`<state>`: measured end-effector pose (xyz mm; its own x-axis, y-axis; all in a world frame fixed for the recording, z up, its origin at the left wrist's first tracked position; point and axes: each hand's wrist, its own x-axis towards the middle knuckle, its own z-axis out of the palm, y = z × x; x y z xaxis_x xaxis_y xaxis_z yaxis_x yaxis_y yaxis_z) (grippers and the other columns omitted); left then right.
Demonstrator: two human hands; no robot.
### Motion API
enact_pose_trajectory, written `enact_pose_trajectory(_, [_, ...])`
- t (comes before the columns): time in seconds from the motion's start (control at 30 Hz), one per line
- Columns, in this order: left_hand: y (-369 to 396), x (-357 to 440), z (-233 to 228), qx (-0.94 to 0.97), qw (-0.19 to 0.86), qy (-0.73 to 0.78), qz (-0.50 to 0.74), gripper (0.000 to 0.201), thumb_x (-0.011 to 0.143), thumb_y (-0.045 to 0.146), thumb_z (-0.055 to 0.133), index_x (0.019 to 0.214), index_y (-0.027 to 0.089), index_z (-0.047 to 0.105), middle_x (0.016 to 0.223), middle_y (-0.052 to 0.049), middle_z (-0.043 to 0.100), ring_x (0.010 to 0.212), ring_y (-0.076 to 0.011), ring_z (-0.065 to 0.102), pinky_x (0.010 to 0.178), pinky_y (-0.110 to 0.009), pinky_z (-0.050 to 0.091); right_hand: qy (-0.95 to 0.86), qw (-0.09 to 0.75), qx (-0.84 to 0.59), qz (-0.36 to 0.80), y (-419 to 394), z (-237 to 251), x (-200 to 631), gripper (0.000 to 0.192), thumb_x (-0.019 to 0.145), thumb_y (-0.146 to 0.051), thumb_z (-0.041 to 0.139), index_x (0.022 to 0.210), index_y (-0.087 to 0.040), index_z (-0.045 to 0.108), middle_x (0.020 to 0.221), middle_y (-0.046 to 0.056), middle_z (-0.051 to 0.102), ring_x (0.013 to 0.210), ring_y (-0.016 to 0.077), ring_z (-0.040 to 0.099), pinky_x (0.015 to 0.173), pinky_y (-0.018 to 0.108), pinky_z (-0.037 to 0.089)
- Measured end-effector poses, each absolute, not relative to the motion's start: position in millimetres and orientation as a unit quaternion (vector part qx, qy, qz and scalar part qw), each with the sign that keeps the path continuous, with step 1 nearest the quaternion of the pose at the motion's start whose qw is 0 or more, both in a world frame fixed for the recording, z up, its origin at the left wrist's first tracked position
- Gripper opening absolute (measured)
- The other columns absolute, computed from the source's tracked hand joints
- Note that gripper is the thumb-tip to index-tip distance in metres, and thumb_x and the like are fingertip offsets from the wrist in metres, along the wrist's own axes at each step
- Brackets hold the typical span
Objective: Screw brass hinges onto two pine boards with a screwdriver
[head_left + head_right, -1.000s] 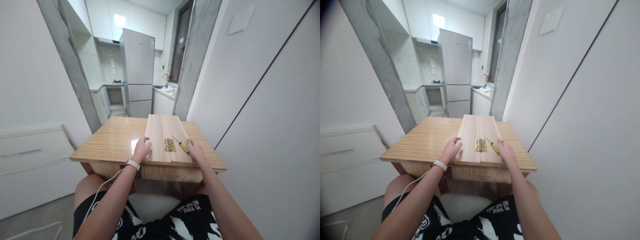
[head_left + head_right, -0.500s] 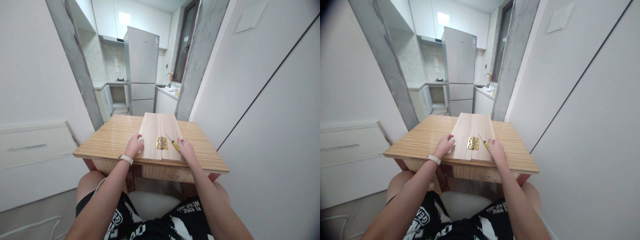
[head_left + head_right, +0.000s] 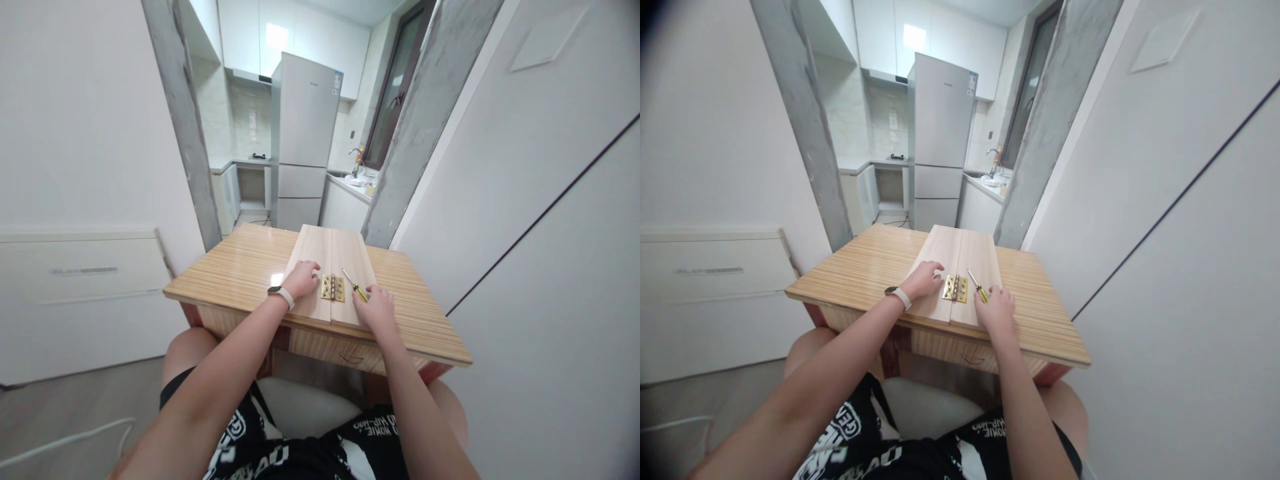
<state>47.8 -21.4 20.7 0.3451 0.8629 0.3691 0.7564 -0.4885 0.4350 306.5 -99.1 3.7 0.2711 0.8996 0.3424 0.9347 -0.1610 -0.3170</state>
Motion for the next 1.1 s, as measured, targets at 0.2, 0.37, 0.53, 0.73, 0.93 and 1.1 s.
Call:
enact_pose_trajectory(0.2, [-15, 55, 17, 0.839, 0.088, 0.479, 0.245, 0.031, 0.098, 0.018, 0.052, 0.118, 0.017, 0.075, 0.124, -0.012, 0.073, 0.118, -0.0269, 0.062, 0.111, -0.038, 0.044, -0.624, 0.233, -0.745, -0.033, -97, 6, 300, 0.021, 0.097, -0.035, 0.059, 0.100, -0.017, 0.068, 0.103, 0.019, 0.070, 0.104, 0.0324, 0.063, 0.093, 0.040, 0.044])
enact_pose_trajectory(0.37, [-12, 58, 14, 0.831, 0.087, 0.492, 0.245, 0.031, 0.100, 0.021, 0.050, 0.118, 0.017, 0.075, 0.126, -0.012, 0.071, 0.116, -0.0283, 0.060, 0.110, -0.040, 0.044, -0.597, 0.414, -0.687, 0.016, -92, 35, 304, 0.022, 0.095, -0.037, 0.060, 0.107, -0.020, 0.065, 0.101, 0.013, 0.075, 0.090, 0.0275, 0.068, 0.082, 0.036, 0.047])
enact_pose_trajectory(0.53, [-11, 61, 11, 0.821, 0.091, 0.497, 0.266, 0.030, 0.100, 0.024, 0.052, 0.114, 0.020, 0.077, 0.123, -0.013, 0.070, 0.114, -0.0299, 0.058, 0.109, -0.042, 0.044, -0.572, 0.569, -0.586, 0.075, -75, 72, 303, 0.037, 0.086, -0.056, 0.072, 0.094, -0.019, 0.066, 0.090, 0.010, 0.074, 0.078, 0.0245, 0.069, 0.072, 0.035, 0.052])
enact_pose_trajectory(0.73, [-17, 59, 7, 0.815, 0.100, 0.487, 0.297, 0.028, 0.100, 0.028, 0.054, 0.113, 0.023, 0.078, 0.123, -0.012, 0.068, 0.115, -0.0283, 0.058, 0.109, -0.041, 0.045, -0.585, 0.627, -0.473, 0.203, -61, 100, 286, 0.047, 0.086, -0.066, 0.070, 0.097, -0.021, 0.059, 0.087, 0.003, 0.069, 0.062, 0.0150, 0.062, 0.056, 0.028, 0.052])
enact_pose_trajectory(0.93, [-17, 59, 7, 0.811, 0.100, 0.486, 0.309, 0.026, 0.099, 0.027, 0.055, 0.111, 0.023, 0.078, 0.121, -0.011, 0.069, 0.117, -0.0276, 0.058, 0.111, -0.040, 0.045, -0.645, 0.589, -0.436, 0.217, -51, 101, 258, 0.041, 0.089, -0.058, 0.069, 0.105, -0.024, 0.055, 0.092, 0.001, 0.067, 0.067, 0.0154, 0.064, 0.060, 0.029, 0.057])
enact_pose_trajectory(1.1, [-20, 58, 9, 0.811, 0.097, 0.486, 0.311, 0.027, 0.099, 0.027, 0.055, 0.112, 0.022, 0.079, 0.121, -0.011, 0.069, 0.115, -0.0268, 0.059, 0.110, -0.040, 0.046, -0.660, 0.553, -0.464, 0.208, -41, 86, 246, 0.034, 0.091, -0.055, 0.065, 0.103, -0.025, 0.055, 0.088, 0.000, 0.066, 0.071, 0.0177, 0.067, 0.065, 0.031, 0.058])
